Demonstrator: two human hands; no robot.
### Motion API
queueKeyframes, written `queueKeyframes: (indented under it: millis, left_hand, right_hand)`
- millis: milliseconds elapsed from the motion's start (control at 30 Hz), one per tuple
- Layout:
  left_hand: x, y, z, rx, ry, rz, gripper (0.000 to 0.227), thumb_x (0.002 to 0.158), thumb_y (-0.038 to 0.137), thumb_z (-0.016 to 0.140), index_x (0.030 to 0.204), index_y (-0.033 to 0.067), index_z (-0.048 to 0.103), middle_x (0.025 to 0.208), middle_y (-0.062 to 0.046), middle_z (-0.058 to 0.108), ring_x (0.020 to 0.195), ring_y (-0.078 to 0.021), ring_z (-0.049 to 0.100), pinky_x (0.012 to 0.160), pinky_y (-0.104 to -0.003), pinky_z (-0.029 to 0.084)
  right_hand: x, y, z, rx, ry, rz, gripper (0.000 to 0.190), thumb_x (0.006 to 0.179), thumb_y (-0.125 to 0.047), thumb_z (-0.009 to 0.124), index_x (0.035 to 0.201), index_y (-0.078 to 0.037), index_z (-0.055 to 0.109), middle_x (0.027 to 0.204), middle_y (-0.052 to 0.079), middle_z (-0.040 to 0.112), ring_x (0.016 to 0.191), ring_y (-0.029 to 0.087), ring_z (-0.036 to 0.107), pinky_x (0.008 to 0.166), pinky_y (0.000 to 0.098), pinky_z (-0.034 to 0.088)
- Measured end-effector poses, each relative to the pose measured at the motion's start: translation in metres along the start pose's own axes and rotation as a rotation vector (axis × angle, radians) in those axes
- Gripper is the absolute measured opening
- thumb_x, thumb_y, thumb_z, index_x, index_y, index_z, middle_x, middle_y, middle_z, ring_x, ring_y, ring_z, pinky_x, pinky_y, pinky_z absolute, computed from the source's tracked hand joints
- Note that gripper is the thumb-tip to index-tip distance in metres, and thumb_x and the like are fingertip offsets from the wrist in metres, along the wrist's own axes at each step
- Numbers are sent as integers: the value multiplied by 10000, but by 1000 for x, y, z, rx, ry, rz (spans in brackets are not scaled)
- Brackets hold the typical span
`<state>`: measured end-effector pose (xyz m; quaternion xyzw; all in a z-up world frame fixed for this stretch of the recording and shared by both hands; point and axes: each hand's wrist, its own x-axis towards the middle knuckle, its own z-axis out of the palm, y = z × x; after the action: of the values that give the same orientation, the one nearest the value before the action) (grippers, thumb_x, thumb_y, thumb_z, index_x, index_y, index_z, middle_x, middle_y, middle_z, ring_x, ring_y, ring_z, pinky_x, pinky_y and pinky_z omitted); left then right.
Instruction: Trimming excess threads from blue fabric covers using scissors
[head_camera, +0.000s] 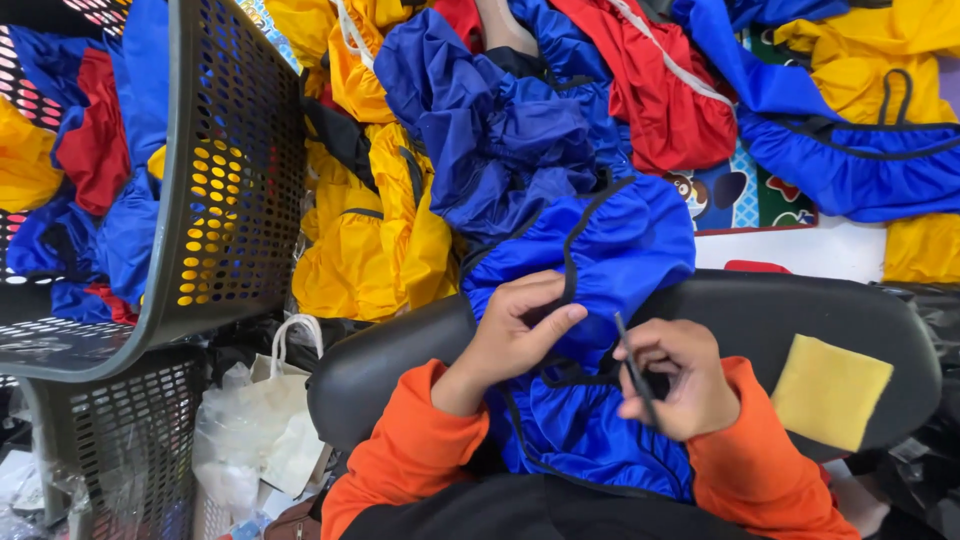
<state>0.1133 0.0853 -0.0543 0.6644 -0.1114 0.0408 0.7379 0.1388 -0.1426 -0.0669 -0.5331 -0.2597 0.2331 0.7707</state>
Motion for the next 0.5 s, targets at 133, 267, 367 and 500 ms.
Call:
queueKeyframes:
  millis: [133,267,367,500]
  left_hand:
    - [-11,-1,2,64,191,98,112,920,38,767,1025,9,793,873,-117,742,777,-220,704,706,-333,569]
    - [-13,11,8,178,256,157,99,877,38,805,975,38,798,854,-108,750,733,-272,726,671,-341,584]
    - [-14,7,9,179,262,164,104,866,26,804,969,44,804,856,-91,755,732,-251,733,676,-329,591]
    - [-9,11,9,183,263,203,91,877,5,778,962,30,797,841,-112,744,712,-274,724,650,-340,583]
  right_hand:
    - [11,-14,17,-826,139,-374,521,732,-536,844,907,-57,740,512,44,598,394,238,567,438,303,498]
    - [8,-19,19,-1029,206,-433,397,755,-363,854,934,-24,755,556,51,620,467,221,599,490,292,490]
    - [6,-18,20,-1083,206,-461,382,783,-341,837,946,-7,750,561,47,607,483,214,590,493,292,474]
    - [5,-16,18,-1127,206,-490,342,731,-288,818,927,-16,747,545,40,591,449,227,548,478,322,443]
